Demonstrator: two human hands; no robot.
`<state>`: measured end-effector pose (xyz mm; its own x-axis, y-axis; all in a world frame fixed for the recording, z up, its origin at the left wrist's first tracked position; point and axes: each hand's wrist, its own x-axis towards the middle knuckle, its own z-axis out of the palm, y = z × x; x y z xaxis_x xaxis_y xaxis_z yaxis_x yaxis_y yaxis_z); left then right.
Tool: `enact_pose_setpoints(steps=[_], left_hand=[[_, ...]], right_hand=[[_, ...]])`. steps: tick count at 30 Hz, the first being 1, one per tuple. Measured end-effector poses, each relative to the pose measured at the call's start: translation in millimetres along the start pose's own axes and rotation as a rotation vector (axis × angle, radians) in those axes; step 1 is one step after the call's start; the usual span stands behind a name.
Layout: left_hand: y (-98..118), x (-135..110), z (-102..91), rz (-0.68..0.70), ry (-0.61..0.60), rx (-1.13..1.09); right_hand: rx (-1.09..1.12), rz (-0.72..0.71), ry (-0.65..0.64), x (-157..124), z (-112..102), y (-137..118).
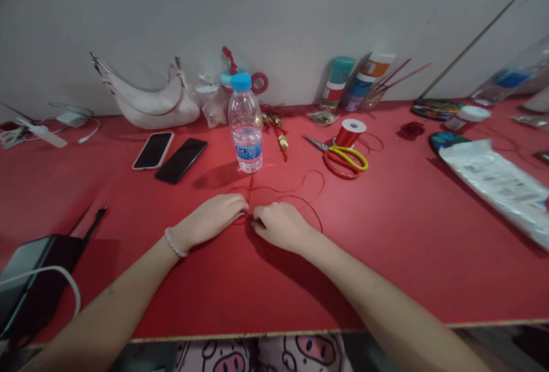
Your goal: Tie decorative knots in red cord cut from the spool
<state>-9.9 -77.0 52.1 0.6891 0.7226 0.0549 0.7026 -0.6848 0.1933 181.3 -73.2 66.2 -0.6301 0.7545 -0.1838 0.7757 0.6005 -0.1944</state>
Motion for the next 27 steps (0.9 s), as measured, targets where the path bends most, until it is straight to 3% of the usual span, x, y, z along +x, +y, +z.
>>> enact_pose_setpoints(steps=[3,8,17,27], left_hand=[[-1,-4,-4.5,-0.061,0.006,-0.007],[-1,-8,-11.5,-0.022,-0.047,-0.024],[0,-6,-6.2,-0.025,-0.017,-0.128],[6,-1,-5.8,0.009,-0.089,0.137]], right_hand=[[-0.012,0.001,-0.014,0,-1,-1],[-0.042,0.001,-0.024,1,0,-2],[-0.060,0.001,-0.028,2,-1,-5],[-0.009,-0.012,0.058,4,6,-3]])
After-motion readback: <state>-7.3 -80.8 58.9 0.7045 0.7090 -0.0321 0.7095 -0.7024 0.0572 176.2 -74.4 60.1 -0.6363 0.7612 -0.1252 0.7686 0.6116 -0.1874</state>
